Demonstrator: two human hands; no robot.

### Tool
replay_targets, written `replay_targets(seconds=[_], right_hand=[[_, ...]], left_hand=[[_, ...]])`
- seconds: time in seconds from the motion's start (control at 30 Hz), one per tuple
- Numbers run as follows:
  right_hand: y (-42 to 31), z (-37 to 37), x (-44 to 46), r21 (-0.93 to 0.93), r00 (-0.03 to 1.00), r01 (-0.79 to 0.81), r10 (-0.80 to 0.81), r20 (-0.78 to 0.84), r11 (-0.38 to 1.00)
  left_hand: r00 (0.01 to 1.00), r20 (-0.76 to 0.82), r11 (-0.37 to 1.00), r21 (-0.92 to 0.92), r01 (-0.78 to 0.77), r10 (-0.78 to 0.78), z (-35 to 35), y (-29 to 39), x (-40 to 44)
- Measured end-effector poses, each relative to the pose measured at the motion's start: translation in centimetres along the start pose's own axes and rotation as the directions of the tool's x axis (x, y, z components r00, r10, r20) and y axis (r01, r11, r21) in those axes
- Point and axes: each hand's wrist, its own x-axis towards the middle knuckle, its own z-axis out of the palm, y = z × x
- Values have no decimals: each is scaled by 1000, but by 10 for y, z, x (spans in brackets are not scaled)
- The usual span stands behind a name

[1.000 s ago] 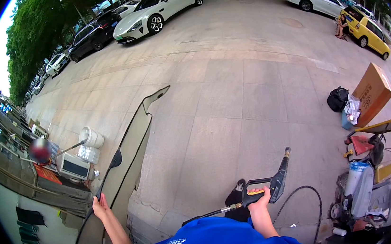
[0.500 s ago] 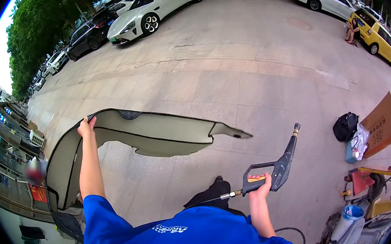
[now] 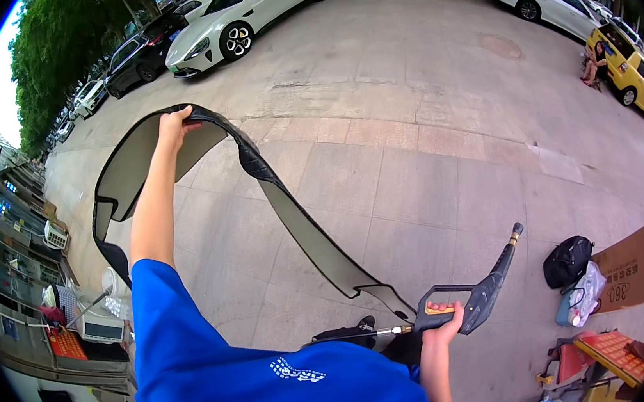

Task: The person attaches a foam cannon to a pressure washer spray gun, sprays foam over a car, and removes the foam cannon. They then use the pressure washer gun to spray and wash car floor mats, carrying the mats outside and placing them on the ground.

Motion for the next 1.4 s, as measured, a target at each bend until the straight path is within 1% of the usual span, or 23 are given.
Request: replay_targets(seconds=[0.03, 0.1, 0.17, 0.2, 0.23, 0.3, 0.4, 0.43, 0.57, 0.6, 0.63, 0.67, 0.7, 0.83, 0.9, 0.97, 1.03, 1.1, 1.27, 1.3, 1.33, 1.37, 1.4], right_hand=[[-14, 13, 24, -6, 1000, -13, 13, 11, 1000], [-33, 44, 64, -53, 998, -45, 43, -44, 998], [-30, 56, 114, -67, 983, -181, 178, -50, 981], [-31, 60, 126, -57, 976, -214, 210, -61, 975], [-37, 66, 139, -46, 967, -246, 243, -73, 968], [-58, 103, 204, -205, 946, -321, 303, -116, 925], [-106, 154, 275, -197, 924, -383, 370, -100, 902], [-115, 169, 289, -218, 909, -417, 406, -95, 883], [-108, 223, 330, -353, 885, -458, 457, -89, 816], [-106, 231, 338, -383, 878, -454, 478, -36, 805], [-104, 241, 346, -381, 878, -453, 477, -33, 806], [-102, 261, 358, -413, 876, -451, 482, -34, 791], [-105, 280, 374, -445, 873, -449, 486, -36, 775], [-98, 343, 432, -460, 837, -485, 548, 3, 743], [-81, 375, 439, -574, 812, -432, 577, 88, 696], [-62, 415, 460, -584, 770, -479, 633, 78, 655], [-42, 459, 496, -675, 782, -402, 615, 98, 619], [-28, 457, 501, -650, 751, -459, 655, 81, 606], [-18, 534, 589, -648, 744, -539, 665, -67, 537], [-16, 544, 607, -650, 740, -542, 669, -69, 533], [-15, 550, 622, -632, 733, -574, 671, -112, 521], [-15, 553, 636, -614, 724, -604, 672, -156, 509], [-21, 559, 641, -606, 726, -611, 666, -171, 510]], left_hand=[[997, 75, 987, 163, -3, -10, 30, 12, 25], [991, 131, 833, 551, -48, -29, 112, 54, 42], [976, 215, 387, 902, -189, -24, 174, 88, 72], [974, 228, 282, 935, -216, -8, 191, 98, 73], [979, 201, 315, 932, -177, -42, 209, 99, 73], [928, 372, -187, 913, -362, 24, 281, 105, 108], [909, 414, -304, 861, -408, -48, 376, 106, 128], [909, 413, -309, 860, -407, -48, 398, 107, 130], [871, 416, -321, 814, -485, -262, 452, 107, 102], [839, 481, -278, 795, -540, -253, 455, 98, 95], [856, 388, -310, 814, -492, -341, 469, 99, 102], [752, 601, -343, 670, -659, -271, 464, 64, 108], [707, 635, -336, 623, -707, -310, 477, 53, 122], [656, 617, -348, 557, -754, -435, 568, 49, 144], [609, 623, -344, 504, -792, -491, 610, 41, 153], [605, 593, -340, 504, -794, -532, 652, 25, 189], [607, 570, -318, 529, -787, -555, 705, -3, 232], [618, 541, -275, 583, -765, -571, 714, -1, 229], [667, 582, -150, 691, -707, -465, 821, -28, 308], [649, 632, -178, 645, -743, -423, 843, -31, 312], [583, 716, -159, 570, -806, -385, 869, -38, 308], [591, 726, -131, 587, -799, -351, 880, -43, 320], [540, 791, -95, 538, -838, -286, 895, -46, 316]])
